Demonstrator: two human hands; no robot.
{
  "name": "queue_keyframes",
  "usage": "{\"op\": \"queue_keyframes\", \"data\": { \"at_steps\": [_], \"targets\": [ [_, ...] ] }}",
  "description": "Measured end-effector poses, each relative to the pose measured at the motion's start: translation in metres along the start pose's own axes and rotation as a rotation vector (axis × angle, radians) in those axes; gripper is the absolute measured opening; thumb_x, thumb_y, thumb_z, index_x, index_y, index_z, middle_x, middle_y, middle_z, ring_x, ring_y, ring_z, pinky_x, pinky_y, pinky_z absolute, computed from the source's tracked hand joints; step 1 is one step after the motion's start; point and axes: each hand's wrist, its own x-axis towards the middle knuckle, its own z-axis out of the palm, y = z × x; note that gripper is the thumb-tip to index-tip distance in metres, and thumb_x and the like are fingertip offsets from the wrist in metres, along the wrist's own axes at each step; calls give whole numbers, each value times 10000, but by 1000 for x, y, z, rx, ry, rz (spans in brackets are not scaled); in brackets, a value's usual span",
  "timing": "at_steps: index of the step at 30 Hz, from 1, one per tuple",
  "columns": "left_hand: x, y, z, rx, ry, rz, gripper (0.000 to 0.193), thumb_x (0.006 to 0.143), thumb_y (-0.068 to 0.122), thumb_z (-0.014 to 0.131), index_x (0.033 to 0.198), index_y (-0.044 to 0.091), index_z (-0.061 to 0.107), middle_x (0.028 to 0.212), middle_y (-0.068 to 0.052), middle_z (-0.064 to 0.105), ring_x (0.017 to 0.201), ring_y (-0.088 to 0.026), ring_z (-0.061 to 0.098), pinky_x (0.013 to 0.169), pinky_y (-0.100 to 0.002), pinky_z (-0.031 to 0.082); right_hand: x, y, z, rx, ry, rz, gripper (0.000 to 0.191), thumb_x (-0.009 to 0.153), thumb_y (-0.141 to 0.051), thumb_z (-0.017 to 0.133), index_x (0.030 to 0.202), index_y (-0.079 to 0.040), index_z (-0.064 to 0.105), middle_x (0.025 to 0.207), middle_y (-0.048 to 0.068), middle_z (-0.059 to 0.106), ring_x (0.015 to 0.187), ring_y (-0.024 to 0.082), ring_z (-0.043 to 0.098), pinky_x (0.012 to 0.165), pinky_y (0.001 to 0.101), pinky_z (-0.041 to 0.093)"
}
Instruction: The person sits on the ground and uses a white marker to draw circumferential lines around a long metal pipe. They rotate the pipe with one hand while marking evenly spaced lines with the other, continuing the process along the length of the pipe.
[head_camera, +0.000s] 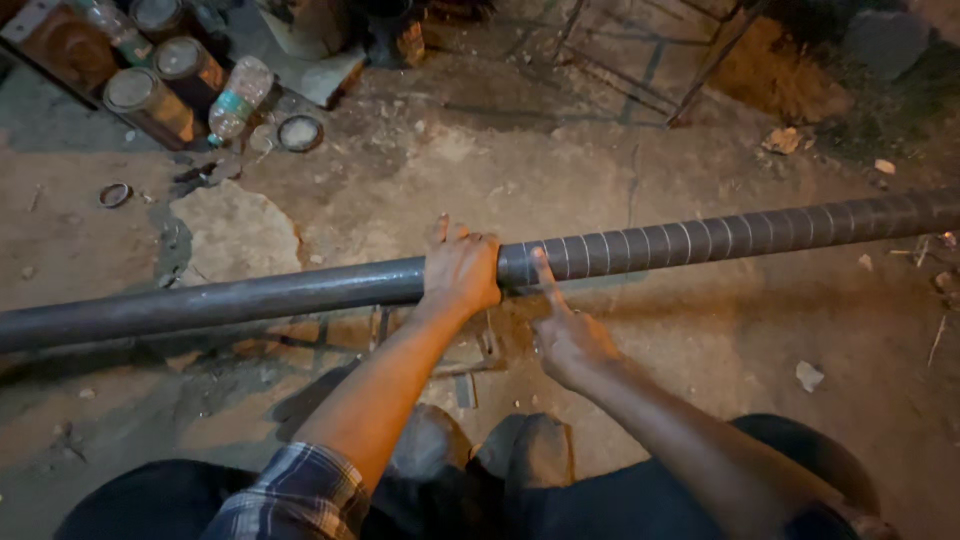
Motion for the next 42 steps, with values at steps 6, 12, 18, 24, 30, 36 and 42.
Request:
{"op": "queue_keyframes", "data": {
  "at_steps": [6,12,18,24,30,36,42],
  "targets": [
    [-4,2,-11,-6,-8,1,492,690,230,808,1162,158,689,1220,-94,694,1304,-276,546,1256,-581,134,5,8,7,-75,35,-83,900,924,-216,596,1713,-194,163,1109,235,719,815,366,722,805,491,580],
    [-11,2,-32,29,-134,8,619,689,279,844,1262,161,640,1383,-93,604,1448,-279,419,1285,-618,65,2,5,-5,-246,11,-204,231,926,-259,596,986,-114,765,1714,190,-41,977,387,697,892,500,552],
    [-30,-82,-82,-110,-251,207,1400,456,407,1025,1582,248,209,1653,-144,208,1543,-410,114,1229,-614,96,-8,1,-19,-120,-40,-227,233,946,-254,560,987,-101,731,1712,149,36,999,390,700,934,488,539],
    [-50,-173,-96,76,-574,-56,1225,467,461,1014,1498,228,393,1551,-91,411,1461,-309,367,1244,-604,163,-14,-8,-31,-128,-44,-282,194,929,-225,569,959,-90,705,1717,120,36,1023,398,684,940,491,523],
    [-66,-186,-75,-64,-627,-182,687,540,470,896,1150,179,771,1063,-96,784,1039,-279,755,1025,-493,568,-29,-16,-28,-118,-268,-499,185,900,-202,574,904,-69,702,1718,132,99,1104,378,660,920,484,530],
    [-104,-163,-42,127,31,-204,490,656,344,838,1111,198,726,1066,-77,737,1058,-281,700,1051,-460,448,-33,-16,-18,-235,-497,-576,193,882,-232,594,961,-93,702,1536,91,504,1117,365,648,899,499,523],
    [-126,-167,-18,156,354,-189,383,728,280,808,1087,184,716,1060,-73,699,1056,-301,671,1073,-468,405,-30,-20,-16,-204,-435,-594,221,884,-234,585,957,-68,711,1579,60,489,1124,375,650,925,491,519]
  ]
}}
